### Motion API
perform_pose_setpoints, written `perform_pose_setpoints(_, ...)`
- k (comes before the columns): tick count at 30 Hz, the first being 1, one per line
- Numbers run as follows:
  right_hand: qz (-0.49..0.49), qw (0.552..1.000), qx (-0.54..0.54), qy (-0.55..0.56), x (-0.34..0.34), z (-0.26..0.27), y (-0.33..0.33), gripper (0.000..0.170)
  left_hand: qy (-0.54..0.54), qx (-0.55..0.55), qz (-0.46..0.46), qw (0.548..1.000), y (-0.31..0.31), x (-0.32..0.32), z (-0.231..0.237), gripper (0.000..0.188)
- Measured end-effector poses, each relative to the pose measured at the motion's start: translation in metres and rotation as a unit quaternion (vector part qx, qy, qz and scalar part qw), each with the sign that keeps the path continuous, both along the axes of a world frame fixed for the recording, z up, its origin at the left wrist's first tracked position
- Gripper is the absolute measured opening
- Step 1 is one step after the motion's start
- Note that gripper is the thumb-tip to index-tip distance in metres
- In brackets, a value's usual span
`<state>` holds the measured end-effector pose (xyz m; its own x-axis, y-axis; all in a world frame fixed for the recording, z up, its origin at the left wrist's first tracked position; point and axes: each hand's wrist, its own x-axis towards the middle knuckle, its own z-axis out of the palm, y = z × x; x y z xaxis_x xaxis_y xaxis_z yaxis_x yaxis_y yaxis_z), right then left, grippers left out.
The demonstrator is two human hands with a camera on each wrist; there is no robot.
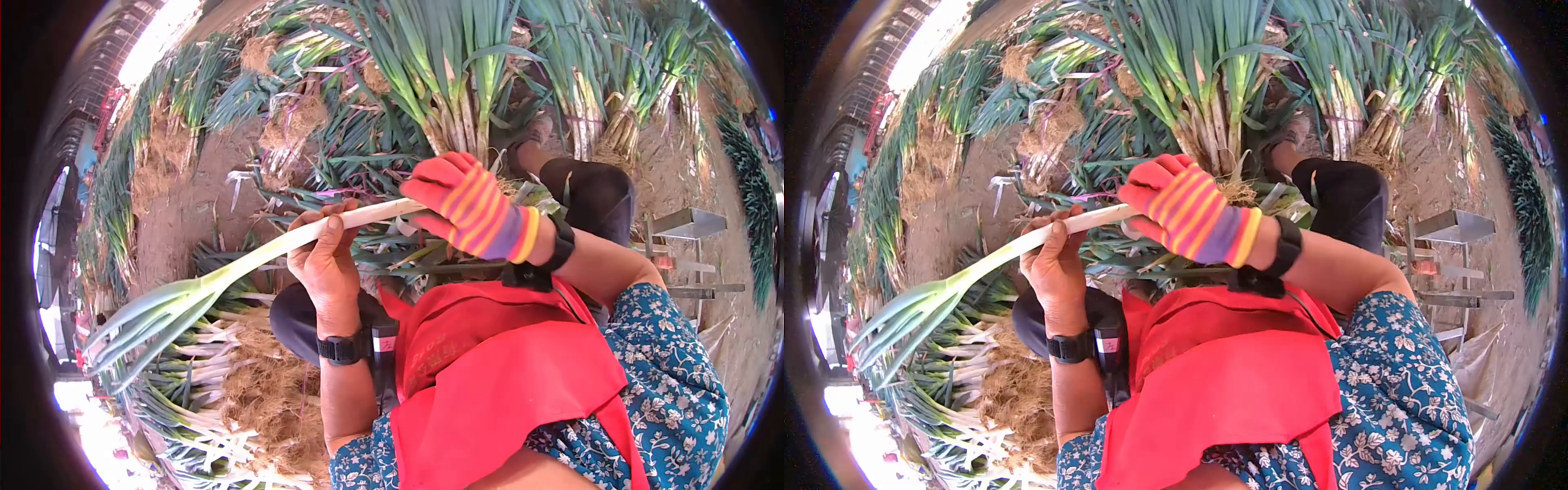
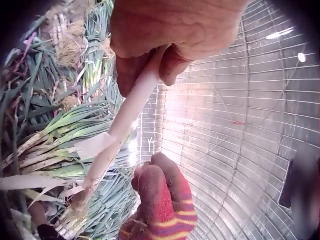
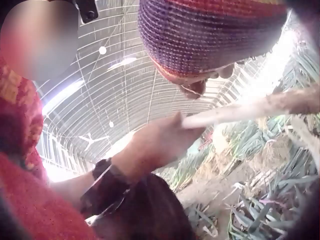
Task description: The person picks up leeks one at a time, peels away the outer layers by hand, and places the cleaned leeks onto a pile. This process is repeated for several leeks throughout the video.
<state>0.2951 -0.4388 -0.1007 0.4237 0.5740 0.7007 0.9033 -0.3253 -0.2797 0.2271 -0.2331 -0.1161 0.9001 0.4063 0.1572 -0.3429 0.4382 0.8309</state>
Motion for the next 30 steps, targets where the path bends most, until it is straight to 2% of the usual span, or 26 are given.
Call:
perform_pose_setpoints(5,0.066,0.996,-0.033,0.055,0.018,-0.011,0.007,0.030,-0.006,-0.007,-0.005,1.000,-0.012,-0.004,0.007,0.015)
perform_pose_setpoints(6,0.073,0.995,-0.013,0.060,0.021,-0.011,0.009,0.026,0.000,-0.008,0.001,1.000,-0.013,-0.006,0.009,0.015)
perform_pose_setpoints(11,0.104,0.993,-0.013,0.054,0.028,-0.012,0.011,0.023,0.008,-0.001,0.022,1.000,-0.018,-0.004,0.002,0.017)
perform_pose_setpoints(13,0.119,0.988,-0.065,0.072,0.028,-0.016,0.011,0.023,0.014,0.002,0.024,1.000,-0.020,-0.004,0.001,0.017)
perform_pose_setpoints(15,0.145,0.985,-0.066,0.071,0.024,-0.011,0.011,0.020,0.021,0.006,0.026,0.999,-0.020,-0.004,-0.001,0.017)
perform_pose_setpoints(17,0.112,0.948,-0.293,-0.064,0.007,-0.006,0.006,0.017,0.022,-0.001,0.036,0.999,-0.019,-0.001,-0.002,0.015)
perform_pose_setpoints(18,0.081,0.911,-0.330,-0.235,0.000,-0.026,0.004,0.016,0.004,0.009,0.062,0.998,-0.015,0.002,-0.004,0.013)
perform_pose_setpoints(19,-0.062,0.827,-0.433,-0.352,-0.013,-0.052,0.002,0.009,0.019,0.033,0.066,0.997,-0.009,0.004,-0.003,0.012)
perform_pose_setpoints(20,-0.064,0.826,-0.434,-0.354,-0.007,-0.066,-0.003,0.009,0.017,0.043,0.066,0.997,-0.004,0.005,0.000,0.012)
perform_pose_setpoints(23,-0.015,0.832,-0.549,-0.074,0.016,-0.104,-0.022,0.010,0.052,0.079,0.071,0.993,0.000,-0.002,-0.010,0.012)
perform_pose_setpoints(24,-0.001,0.817,-0.577,0.024,0.025,-0.116,-0.032,0.013,0.082,0.074,0.080,0.991,-0.008,-0.006,-0.013,0.013)
perform_pose_setpoints(26,0.023,0.758,-0.611,0.226,0.034,-0.143,-0.062,0.021,0.087,0.076,0.086,0.990,-0.011,-0.011,-0.020,0.013)
perform_pose_setpoints(28,-0.067,0.703,-0.655,0.269,0.038,-0.173,-0.104,0.021,0.063,0.083,0.118,0.988,0.005,-0.016,-0.009,0.012)
perform_pose_setpoints(29,-0.071,0.733,-0.602,0.309,0.041,-0.173,-0.129,0.023,0.047,0.041,0.123,0.990,0.018,-0.016,0.000,0.011)
perform_pose_setpoints(30,-0.076,0.707,-0.619,0.334,0.049,-0.171,-0.133,0.029,0.052,0.039,0.134,0.989,0.026,-0.017,0.015,0.010)
